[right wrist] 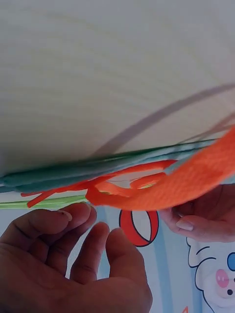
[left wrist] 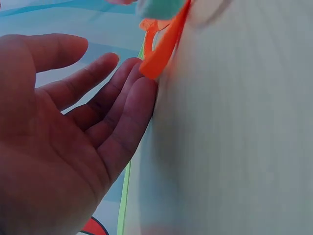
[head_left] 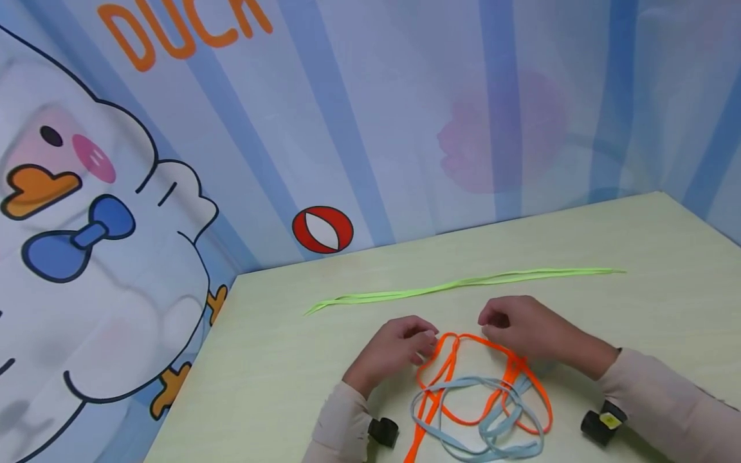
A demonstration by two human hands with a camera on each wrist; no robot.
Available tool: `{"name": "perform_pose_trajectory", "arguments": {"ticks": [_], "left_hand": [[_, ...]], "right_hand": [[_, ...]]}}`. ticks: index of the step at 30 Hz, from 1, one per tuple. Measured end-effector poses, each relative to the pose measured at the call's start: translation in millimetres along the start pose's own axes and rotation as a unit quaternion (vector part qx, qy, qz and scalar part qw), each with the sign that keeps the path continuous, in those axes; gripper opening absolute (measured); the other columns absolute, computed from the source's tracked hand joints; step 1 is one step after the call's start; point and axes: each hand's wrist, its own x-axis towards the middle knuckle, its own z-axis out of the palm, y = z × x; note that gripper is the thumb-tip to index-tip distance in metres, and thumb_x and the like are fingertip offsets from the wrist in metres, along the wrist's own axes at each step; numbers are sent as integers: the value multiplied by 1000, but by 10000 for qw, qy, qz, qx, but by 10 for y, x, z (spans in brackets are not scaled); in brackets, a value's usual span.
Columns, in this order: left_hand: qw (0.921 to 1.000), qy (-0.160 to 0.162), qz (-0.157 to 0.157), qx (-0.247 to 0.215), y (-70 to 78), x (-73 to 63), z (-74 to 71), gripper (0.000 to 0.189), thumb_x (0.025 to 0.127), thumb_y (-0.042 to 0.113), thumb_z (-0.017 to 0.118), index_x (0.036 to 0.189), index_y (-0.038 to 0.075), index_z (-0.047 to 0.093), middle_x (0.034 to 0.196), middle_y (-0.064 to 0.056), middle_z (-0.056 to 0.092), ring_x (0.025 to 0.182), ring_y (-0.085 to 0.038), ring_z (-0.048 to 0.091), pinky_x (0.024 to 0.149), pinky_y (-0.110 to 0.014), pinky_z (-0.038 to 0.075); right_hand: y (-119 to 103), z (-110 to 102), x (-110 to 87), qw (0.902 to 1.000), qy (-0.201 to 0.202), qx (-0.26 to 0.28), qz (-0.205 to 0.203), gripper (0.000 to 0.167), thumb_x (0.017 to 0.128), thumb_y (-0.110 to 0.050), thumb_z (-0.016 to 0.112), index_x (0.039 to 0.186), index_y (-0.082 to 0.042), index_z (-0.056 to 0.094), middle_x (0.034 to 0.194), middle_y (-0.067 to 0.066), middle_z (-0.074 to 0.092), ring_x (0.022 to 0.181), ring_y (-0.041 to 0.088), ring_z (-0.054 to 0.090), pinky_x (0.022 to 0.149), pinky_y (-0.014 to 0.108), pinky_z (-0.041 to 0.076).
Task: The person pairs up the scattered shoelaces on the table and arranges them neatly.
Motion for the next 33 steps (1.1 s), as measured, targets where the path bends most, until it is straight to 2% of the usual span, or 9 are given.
{"name": "perform_pose_trajectory", "arguments": {"ticks": [10, 19, 26, 33], "left_hand": [[9996, -184, 86, 205, 29, 4, 50, 23, 101, 31, 59, 112, 14, 70, 95, 0, 70, 85, -17, 67, 78, -33, 55], [9992, -323, 108, 219, 60, -20, 109, 23, 101, 30, 60, 112, 13, 70, 94, 1, 70, 83, -16, 67, 79, -31, 55], [9990, -382, 138, 181, 88, -41, 151, 23, 101, 30, 60, 112, 12, 70, 93, 1, 70, 83, -16, 67, 78, -30, 54], [9988, -444, 139, 166, 87, -33, 192, 22, 101, 30, 61, 111, 14, 70, 92, 2, 70, 82, -15, 67, 77, -29, 55]], "right_hand": [[-28, 34, -19, 9981, -374, -477, -43, 19, 86, -16, 75, 103, -8, 70, 82, -4, 58, 77, 15, 53, 69, 31, 49], [-38, 51, -40, 9958, -601, -691, 41, 19, 86, -16, 77, 102, -9, 70, 76, -3, 55, 68, 14, 51, 62, 30, 46], [-62, 45, -73, 9943, -725, -778, 87, 11, 85, -15, 76, 90, -14, 66, 73, -4, 54, 65, 13, 51, 61, 31, 45], [-47, 60, -86, 9939, -697, -848, -65, 19, 86, -14, 74, 75, -19, 59, 66, -6, 52, 60, 12, 50, 57, 28, 41]]}}
